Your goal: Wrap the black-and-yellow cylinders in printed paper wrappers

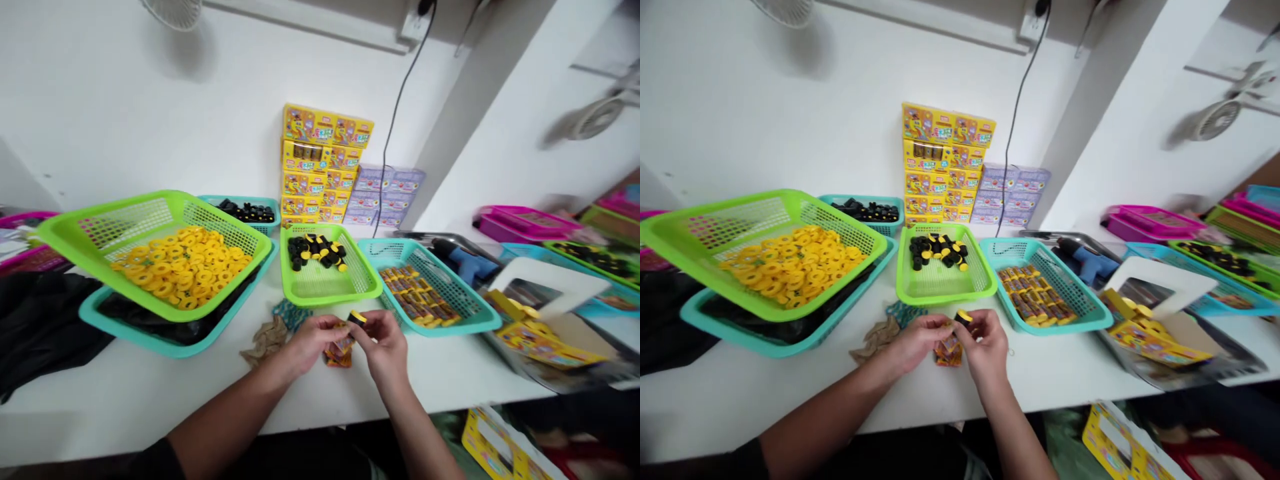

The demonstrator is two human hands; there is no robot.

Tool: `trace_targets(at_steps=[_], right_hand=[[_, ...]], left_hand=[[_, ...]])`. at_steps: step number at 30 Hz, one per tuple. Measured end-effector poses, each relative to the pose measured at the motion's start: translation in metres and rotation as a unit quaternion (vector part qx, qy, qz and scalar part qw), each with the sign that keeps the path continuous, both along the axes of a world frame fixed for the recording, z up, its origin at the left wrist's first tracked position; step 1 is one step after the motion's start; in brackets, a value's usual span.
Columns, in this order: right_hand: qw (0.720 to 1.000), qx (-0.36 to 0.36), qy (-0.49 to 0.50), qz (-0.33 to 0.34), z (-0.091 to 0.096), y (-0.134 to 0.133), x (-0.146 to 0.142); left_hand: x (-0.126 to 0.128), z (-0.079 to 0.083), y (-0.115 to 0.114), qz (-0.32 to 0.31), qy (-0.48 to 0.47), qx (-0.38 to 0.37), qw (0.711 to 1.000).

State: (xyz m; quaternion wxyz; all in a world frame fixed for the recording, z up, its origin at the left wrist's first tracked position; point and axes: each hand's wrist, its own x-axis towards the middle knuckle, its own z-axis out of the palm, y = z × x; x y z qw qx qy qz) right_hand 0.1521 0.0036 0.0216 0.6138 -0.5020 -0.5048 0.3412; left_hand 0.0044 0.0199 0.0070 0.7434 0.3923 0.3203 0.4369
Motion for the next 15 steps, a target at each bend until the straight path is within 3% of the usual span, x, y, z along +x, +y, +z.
trace_targets(at_steps=[5, 9, 15], right_hand=[[0.997, -0.02, 0.058, 0.044, 0.0025, -0.0013, -0.0041], [0.997, -0.003, 0.072, 0.041, 0.0023, -0.0017, -0.0045], [0.994, -0.024, 0.098, 0.029, 0.0023, -0.0007, 0.0016]], left_hand=[[-0.0025, -0.0006, 0.0013, 0.011, 0.015, -0.004, 1.0], [-0.0015, -0.0003, -0.0011, 0.011, 0.006, -0.007, 1.0], [-0.0025, 0.0007, -0.0008, -0.055, -0.006, -0.006, 0.998]])
